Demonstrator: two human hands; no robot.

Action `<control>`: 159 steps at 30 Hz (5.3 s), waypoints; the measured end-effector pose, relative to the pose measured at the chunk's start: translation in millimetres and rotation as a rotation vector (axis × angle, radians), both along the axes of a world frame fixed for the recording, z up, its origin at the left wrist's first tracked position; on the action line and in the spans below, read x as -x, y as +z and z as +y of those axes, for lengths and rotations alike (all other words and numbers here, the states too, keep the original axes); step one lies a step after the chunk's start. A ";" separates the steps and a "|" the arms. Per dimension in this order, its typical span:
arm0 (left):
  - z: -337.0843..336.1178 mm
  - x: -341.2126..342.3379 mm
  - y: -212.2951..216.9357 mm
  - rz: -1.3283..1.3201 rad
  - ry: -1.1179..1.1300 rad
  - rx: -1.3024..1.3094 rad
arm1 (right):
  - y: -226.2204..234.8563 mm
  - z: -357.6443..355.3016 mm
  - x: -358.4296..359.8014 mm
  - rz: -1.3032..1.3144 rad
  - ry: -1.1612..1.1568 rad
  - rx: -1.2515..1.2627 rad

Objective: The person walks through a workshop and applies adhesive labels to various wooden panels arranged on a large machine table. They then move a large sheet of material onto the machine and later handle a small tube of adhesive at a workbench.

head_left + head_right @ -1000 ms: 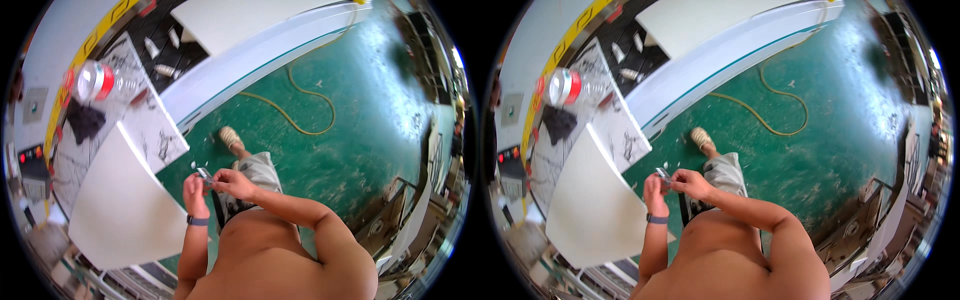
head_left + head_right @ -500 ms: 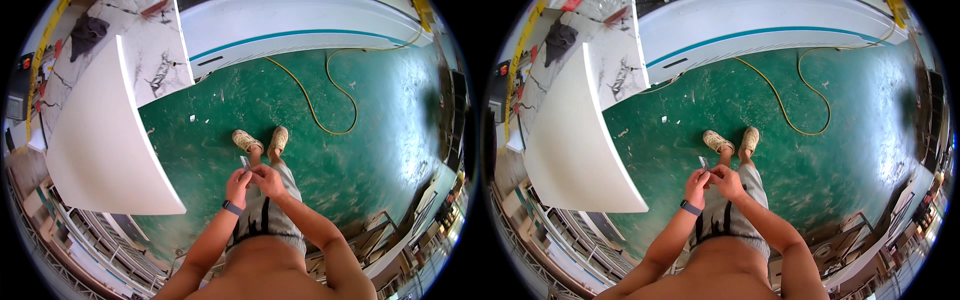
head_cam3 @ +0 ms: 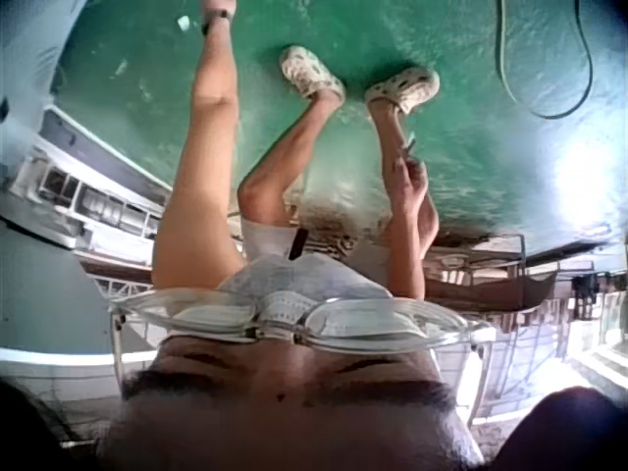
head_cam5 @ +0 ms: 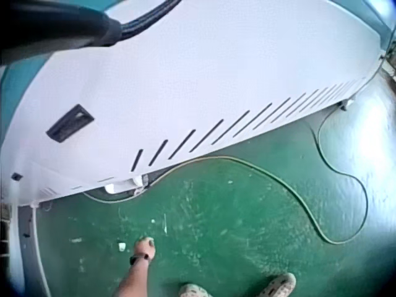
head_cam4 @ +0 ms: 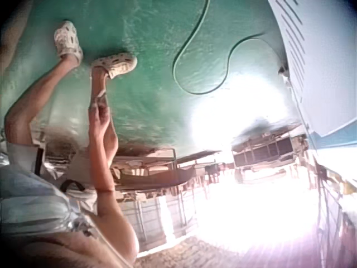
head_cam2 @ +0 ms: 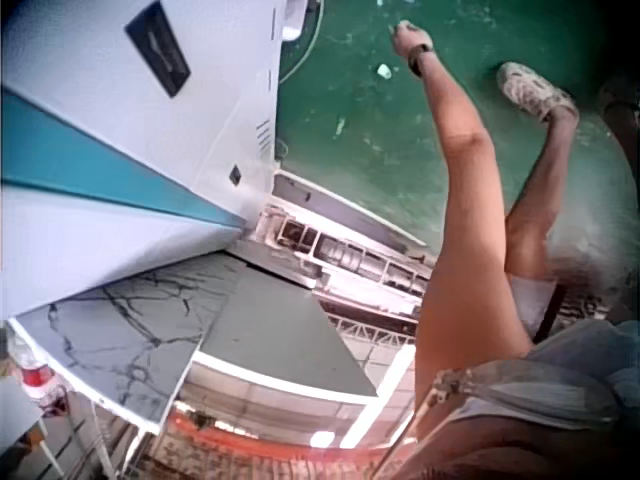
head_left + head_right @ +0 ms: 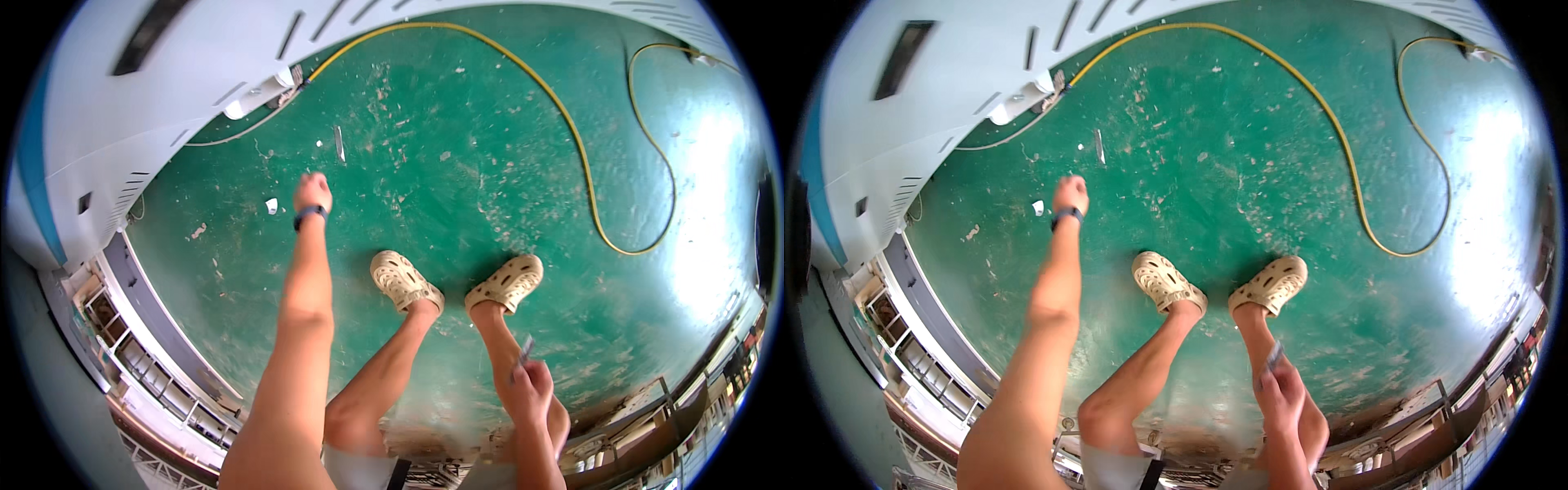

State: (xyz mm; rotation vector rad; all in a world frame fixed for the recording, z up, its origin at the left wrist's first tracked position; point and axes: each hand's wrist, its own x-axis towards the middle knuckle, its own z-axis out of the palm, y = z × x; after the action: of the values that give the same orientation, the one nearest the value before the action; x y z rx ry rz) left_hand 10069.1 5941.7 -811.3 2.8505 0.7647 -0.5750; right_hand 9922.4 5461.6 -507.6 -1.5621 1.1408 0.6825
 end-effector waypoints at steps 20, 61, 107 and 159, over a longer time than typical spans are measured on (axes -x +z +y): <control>-165.1 -7.8 71.9 -0.361 1.037 1.253 | -1.7 15.8 -25.8 -0.126 -0.003 -0.060; -402.3 51.2 984.5 -1.351 0.374 1.234 | 543.6 -95.0 -173.1 -1.372 1.051 0.709; -336.7 88.7 943.2 -0.573 0.532 1.595 | 640.2 -36.4 -113.8 -0.948 0.616 -0.580; -363.3 134.2 991.6 -0.684 0.397 1.351 | 569.3 -75.5 -170.5 -1.763 1.506 0.853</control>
State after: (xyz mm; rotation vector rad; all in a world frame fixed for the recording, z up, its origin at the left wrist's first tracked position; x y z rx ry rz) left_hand 9934.9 5578.4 180.2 1.4129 0.4664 0.0307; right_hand 10092.9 5386.1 61.7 -2.4875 -1.3916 -0.5902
